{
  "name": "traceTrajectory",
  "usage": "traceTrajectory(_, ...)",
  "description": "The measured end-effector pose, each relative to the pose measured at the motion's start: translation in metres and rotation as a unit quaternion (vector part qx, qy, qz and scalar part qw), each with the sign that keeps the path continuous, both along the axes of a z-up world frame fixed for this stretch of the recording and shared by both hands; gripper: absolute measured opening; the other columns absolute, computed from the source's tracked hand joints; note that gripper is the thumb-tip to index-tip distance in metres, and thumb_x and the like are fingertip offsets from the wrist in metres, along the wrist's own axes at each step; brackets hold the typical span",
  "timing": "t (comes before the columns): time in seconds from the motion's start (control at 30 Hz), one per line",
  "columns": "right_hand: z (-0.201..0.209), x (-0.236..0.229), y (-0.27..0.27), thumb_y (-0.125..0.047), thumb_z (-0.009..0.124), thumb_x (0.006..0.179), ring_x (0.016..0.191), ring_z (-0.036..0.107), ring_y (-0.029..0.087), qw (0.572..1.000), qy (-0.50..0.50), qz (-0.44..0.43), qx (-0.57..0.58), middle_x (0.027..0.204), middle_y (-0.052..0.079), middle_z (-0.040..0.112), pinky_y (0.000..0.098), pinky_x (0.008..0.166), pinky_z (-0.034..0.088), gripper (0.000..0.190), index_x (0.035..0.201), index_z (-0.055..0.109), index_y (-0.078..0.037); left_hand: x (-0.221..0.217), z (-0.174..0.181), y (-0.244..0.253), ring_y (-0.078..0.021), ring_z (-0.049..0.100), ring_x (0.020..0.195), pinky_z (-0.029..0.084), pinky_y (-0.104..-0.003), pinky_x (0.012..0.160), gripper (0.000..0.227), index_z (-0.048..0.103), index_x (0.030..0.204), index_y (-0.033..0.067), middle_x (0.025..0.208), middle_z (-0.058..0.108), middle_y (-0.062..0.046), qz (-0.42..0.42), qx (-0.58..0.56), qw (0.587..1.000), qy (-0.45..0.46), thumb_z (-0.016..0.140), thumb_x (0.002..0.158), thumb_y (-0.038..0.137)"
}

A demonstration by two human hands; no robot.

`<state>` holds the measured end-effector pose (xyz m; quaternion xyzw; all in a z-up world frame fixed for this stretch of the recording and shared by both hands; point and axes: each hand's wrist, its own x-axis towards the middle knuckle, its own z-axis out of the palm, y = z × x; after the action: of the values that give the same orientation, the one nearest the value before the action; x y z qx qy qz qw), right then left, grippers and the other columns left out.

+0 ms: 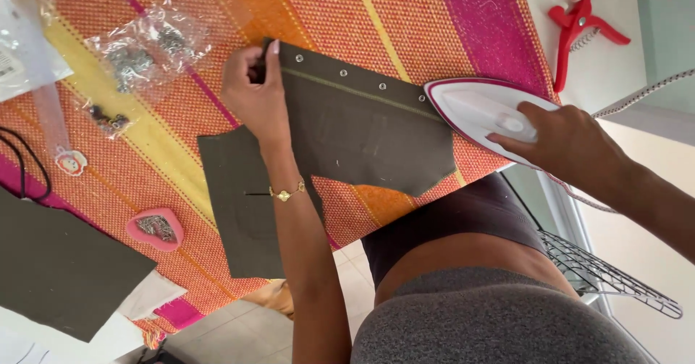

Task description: Ironing fabric pieces and sorting metal grommets for garment assembly.

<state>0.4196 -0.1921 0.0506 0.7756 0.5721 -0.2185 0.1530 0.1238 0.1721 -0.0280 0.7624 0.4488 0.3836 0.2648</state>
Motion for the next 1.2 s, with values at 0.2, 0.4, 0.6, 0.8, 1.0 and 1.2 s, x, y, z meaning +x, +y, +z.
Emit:
traceTrajectory(0.2,0.026,0.019,-0.042,-0.001,0.084,0.077,0.058,0.066,0.019,0.962,-0.072,0.263,0.01,0.13,0.01,0.068,0.0354,0.055,0.06,0.104,0.16,0.046,-0.05,0.012,0.008,-0.059,-0.0304,0.057,0.12,0.051,-0.048,0.101,0.023,0.07,0.134,0.0096,0.128,0.062,-0.01,0.089,0.043,0.99,0.099,0.066,0.115,0.023)
traceTrajectory(0.4,0.062,0.005,-0.038,-0.052,0.085,0.107,0.061,0.056,0.028,0.992,0.007,0.003,0.128,0.088,0.009,0.061,0.0424,0.061,0.045,0.054,0.118,0.076,0.0,0.026,0.007,-0.164,-0.0223,0.059,0.107,0.044,-0.041,0.09,0.022,0.076,0.135,0.0277,0.122,0.064,0.003,-0.097,0.043,0.967,0.231,0.069,0.114,0.027)
traceTrajectory(0.6,0.08,0.003,-0.011,-0.049,0.086,0.104,0.06,0.052,0.02,0.949,0.098,-0.299,-0.014,0.065,0.01,0.058,0.0367,0.062,0.042,0.05,0.103,0.068,-0.003,0.027,0.001,-0.17,-0.0201,0.055,0.106,0.044,-0.041,0.092,0.035,0.071,0.144,0.0344,0.123,0.063,0.005,-0.091,0.057,0.951,0.291,0.079,0.112,0.024)
traceTrajectory(0.8,0.08,0.004,-0.007,-0.044,0.088,0.107,0.063,0.044,0.017,0.931,0.13,-0.342,0.0,0.066,0.008,0.056,0.035,0.06,0.038,0.049,0.099,0.066,-0.001,0.029,-0.001,-0.172,-0.021,0.053,0.105,0.043,-0.041,0.092,0.033,0.07,0.146,0.0354,0.124,0.062,0.005,-0.082,0.056,0.949,0.3,0.074,0.114,0.028)
traceTrajectory(1.0,0.081,0.006,-0.008,-0.035,0.088,0.106,0.066,0.044,0.018,0.901,0.176,-0.397,0.018,0.071,0.009,0.054,0.0358,0.062,0.034,0.044,0.098,0.063,0.0,0.035,0.005,-0.171,-0.0206,0.054,0.105,0.042,-0.041,0.093,0.025,0.076,0.138,0.0319,0.122,0.064,0.006,-0.066,0.049,0.958,0.275,0.07,0.113,0.03)
traceTrajectory(1.2,0.081,0.007,-0.012,-0.042,0.087,0.106,0.062,0.043,0.019,0.9,0.158,-0.406,0.0,0.065,0.009,0.051,0.0362,0.059,0.035,0.05,0.094,0.061,-0.001,0.045,0.006,-0.168,-0.0298,0.061,0.131,0.047,-0.048,0.111,0.035,0.066,0.142,0.0117,0.147,0.064,-0.006,-0.036,0.022,0.962,0.269,0.061,0.115,0.035)
